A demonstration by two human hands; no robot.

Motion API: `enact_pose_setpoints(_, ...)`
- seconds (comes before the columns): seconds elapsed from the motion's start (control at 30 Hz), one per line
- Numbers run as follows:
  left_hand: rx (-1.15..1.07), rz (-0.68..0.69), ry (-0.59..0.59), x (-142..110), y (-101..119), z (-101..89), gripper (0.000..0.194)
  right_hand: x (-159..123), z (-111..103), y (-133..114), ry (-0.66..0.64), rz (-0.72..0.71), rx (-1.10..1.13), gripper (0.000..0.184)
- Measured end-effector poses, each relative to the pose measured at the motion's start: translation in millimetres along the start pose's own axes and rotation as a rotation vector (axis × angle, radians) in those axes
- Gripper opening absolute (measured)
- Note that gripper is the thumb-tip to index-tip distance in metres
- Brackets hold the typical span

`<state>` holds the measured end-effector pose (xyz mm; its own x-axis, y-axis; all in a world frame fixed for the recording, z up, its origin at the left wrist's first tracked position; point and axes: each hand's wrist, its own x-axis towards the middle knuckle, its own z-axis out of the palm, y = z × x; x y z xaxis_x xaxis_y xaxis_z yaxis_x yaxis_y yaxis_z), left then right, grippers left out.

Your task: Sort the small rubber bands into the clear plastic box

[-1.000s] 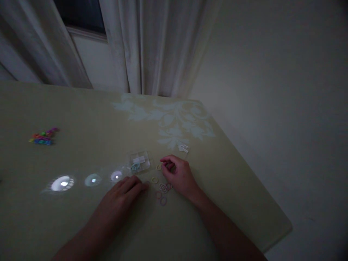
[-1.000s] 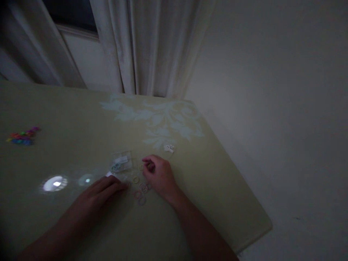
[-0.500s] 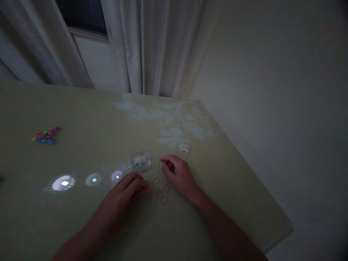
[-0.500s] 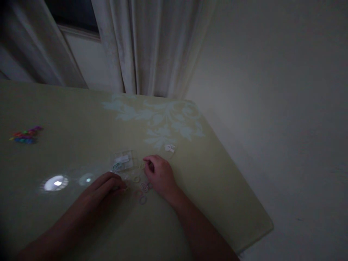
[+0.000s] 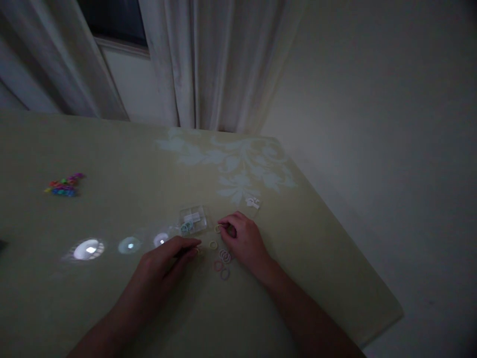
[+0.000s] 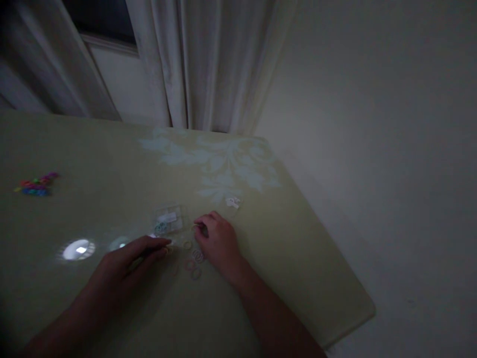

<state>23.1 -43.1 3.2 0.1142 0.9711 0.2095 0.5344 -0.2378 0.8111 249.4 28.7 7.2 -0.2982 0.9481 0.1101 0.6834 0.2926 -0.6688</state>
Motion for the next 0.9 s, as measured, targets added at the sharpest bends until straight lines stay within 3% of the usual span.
enact_pose_setpoints(0.23,-0.011,0.033,0.049,4,3,-7.0,0.017,2,-2,3,-0.017,-0.008,0.029,0.005)
enact_pose_setpoints(0.4,-0.042,-0.036,0.062,5,4,-7.8,0.015,2,-2,8,-0.009,-0.016,0.153,0.017)
enact_pose_setpoints(0.7,-0.051,-0.13,0.076,7,15,-14.4,0.019,1,0,-2,-0.07,0.041,0.043,0.01)
enact_pose_setpoints(0.9,-0.04,-0.158,0.11,8,16,-17.5,0.021,-5,-1,-7,-0.117,-0.035,-0.139,0.004)
